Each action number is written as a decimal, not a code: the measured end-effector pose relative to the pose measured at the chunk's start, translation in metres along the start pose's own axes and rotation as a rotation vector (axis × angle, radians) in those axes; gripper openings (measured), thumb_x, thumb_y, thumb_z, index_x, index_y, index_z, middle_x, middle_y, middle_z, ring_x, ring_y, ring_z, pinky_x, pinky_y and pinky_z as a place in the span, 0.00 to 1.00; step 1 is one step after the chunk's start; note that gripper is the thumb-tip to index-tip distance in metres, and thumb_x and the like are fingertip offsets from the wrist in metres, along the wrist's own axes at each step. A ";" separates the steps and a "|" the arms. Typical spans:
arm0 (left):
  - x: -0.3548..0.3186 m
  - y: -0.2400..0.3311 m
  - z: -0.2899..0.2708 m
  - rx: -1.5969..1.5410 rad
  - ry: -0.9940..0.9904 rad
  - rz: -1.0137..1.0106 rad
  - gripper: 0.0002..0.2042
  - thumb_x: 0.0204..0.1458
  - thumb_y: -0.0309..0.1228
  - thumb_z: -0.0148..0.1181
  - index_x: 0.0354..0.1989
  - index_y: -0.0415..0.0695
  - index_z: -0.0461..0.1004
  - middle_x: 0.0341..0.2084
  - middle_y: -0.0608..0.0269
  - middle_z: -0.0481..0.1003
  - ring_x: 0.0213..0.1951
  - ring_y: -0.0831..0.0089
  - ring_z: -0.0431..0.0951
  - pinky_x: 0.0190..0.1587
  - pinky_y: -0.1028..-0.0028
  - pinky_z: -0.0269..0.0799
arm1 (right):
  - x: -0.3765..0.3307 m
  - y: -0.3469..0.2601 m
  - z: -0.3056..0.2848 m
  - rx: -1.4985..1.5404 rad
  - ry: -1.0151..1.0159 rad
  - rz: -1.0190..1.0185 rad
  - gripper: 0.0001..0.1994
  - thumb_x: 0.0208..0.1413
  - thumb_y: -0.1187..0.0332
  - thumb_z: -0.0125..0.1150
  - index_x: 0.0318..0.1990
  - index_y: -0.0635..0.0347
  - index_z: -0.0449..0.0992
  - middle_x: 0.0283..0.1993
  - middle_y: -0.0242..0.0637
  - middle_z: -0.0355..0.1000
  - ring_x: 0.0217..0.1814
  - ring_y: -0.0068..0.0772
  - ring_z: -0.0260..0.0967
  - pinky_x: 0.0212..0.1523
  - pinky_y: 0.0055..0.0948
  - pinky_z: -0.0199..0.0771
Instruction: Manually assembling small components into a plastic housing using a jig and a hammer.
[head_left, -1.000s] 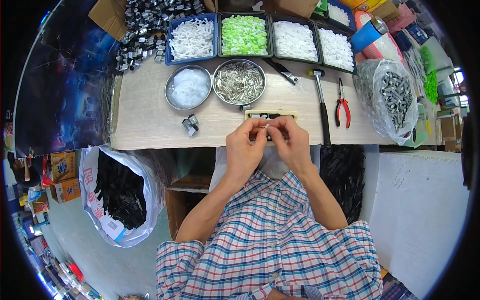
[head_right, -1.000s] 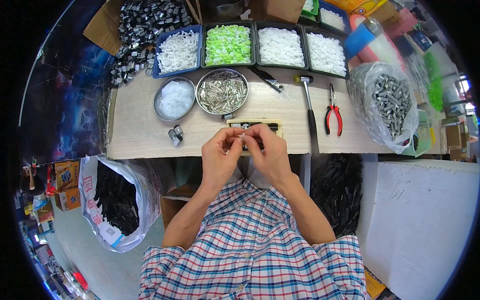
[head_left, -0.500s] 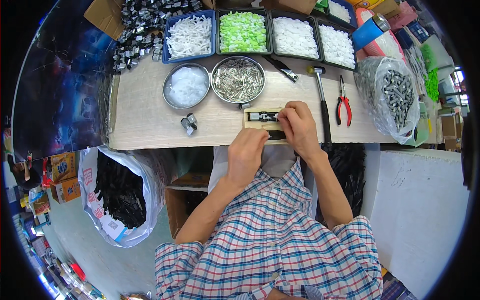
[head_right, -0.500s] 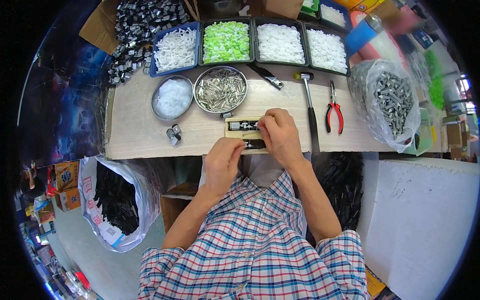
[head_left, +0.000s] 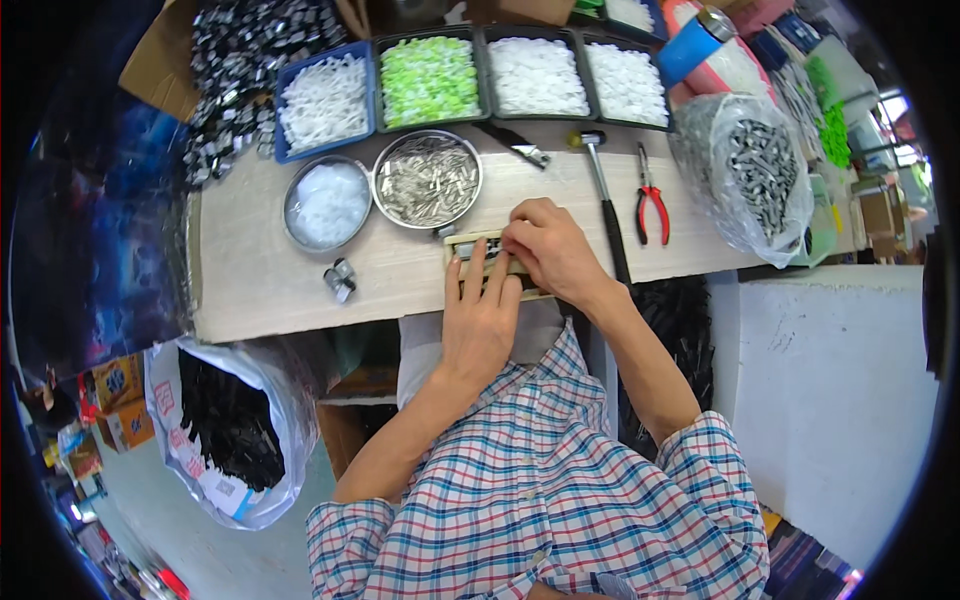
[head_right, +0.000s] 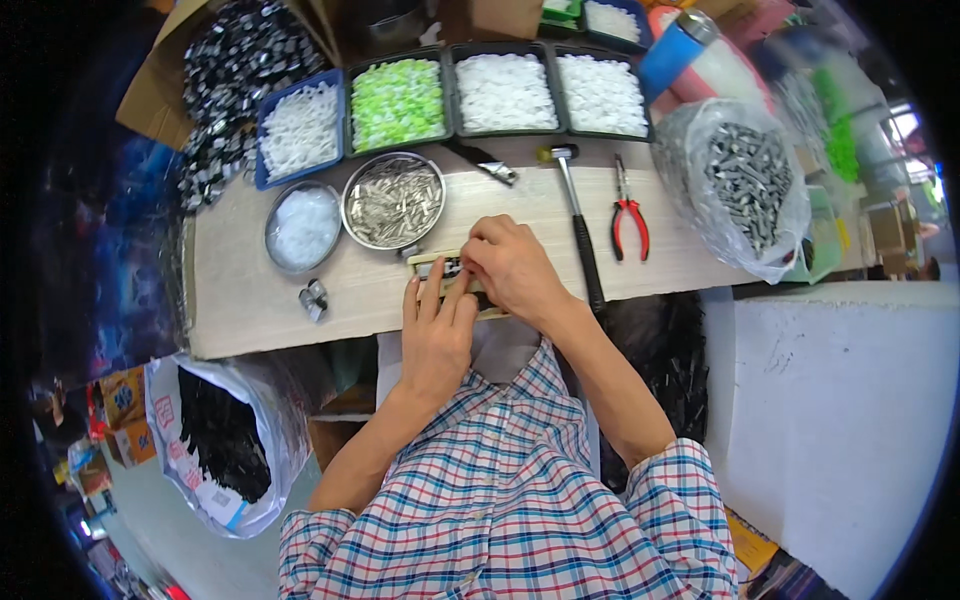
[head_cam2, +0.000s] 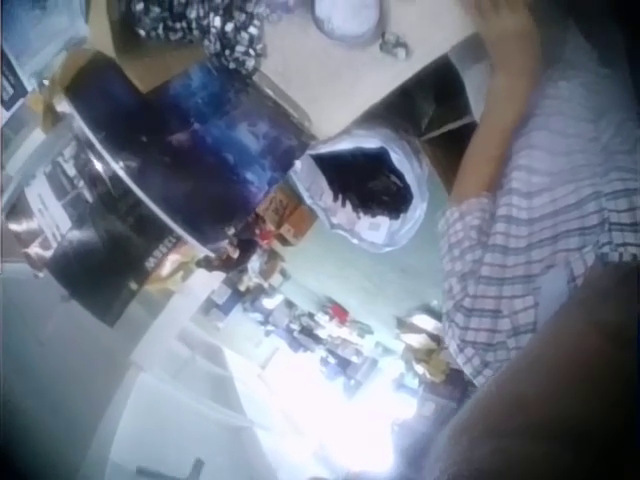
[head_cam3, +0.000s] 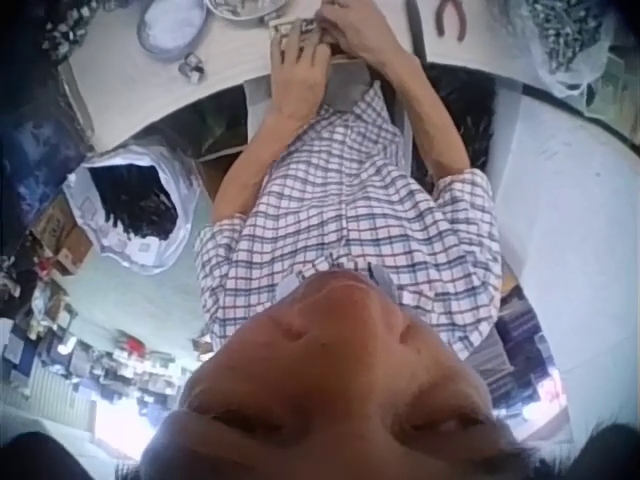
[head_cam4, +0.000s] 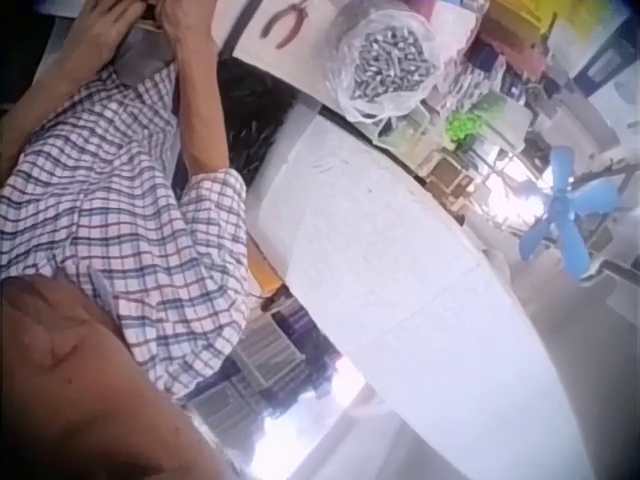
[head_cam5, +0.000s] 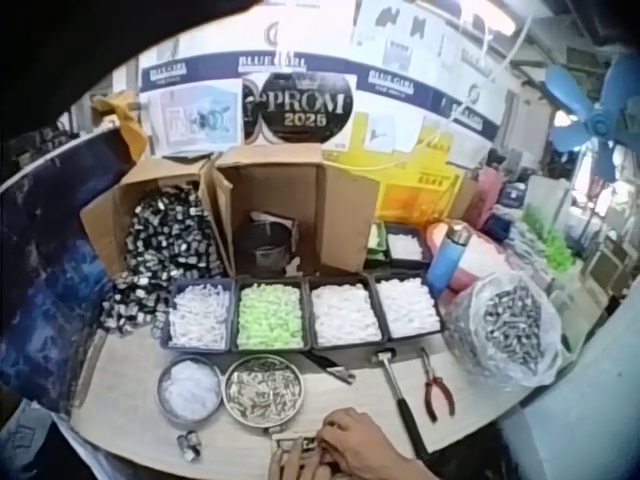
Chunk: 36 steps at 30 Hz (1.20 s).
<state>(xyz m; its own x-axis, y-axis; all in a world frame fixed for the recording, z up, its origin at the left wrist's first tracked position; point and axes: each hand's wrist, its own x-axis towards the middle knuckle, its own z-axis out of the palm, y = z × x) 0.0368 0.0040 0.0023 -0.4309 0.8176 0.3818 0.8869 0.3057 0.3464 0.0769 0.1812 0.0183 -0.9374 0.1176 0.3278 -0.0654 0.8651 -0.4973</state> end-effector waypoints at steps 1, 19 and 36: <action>-0.001 0.004 0.004 0.044 0.002 0.010 0.07 0.52 0.26 0.57 0.37 0.36 0.71 0.55 0.41 0.74 0.66 0.43 0.64 0.67 0.42 0.55 | 0.001 0.004 -0.003 0.055 -0.027 -0.005 0.07 0.49 0.76 0.67 0.35 0.62 0.76 0.42 0.40 0.72 0.47 0.46 0.70 0.46 0.39 0.71; -0.005 0.008 0.011 0.044 -0.047 0.065 0.04 0.55 0.25 0.56 0.34 0.37 0.70 0.59 0.32 0.69 0.69 0.43 0.61 0.70 0.42 0.52 | 0.057 0.173 -0.093 -0.620 0.397 0.651 0.09 0.55 0.65 0.64 0.37 0.62 0.80 0.49 0.50 0.73 0.50 0.54 0.73 0.49 0.49 0.74; 0.004 0.010 -0.043 -1.381 0.079 -0.755 0.10 0.61 0.22 0.60 0.48 0.32 0.78 0.39 0.59 0.80 0.40 0.77 0.80 0.47 0.77 0.78 | -0.047 -0.087 0.009 0.859 0.342 0.594 0.04 0.64 0.77 0.58 0.43 0.67 0.71 0.38 0.33 0.75 0.38 0.18 0.73 0.41 0.18 0.75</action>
<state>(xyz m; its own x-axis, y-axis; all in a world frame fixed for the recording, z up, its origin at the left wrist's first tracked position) 0.0370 -0.0104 0.0442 -0.7323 0.6488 -0.2070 -0.3398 -0.0846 0.9367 0.1235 0.0966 0.0393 -0.7626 0.6468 -0.0097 0.0240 0.0132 -0.9996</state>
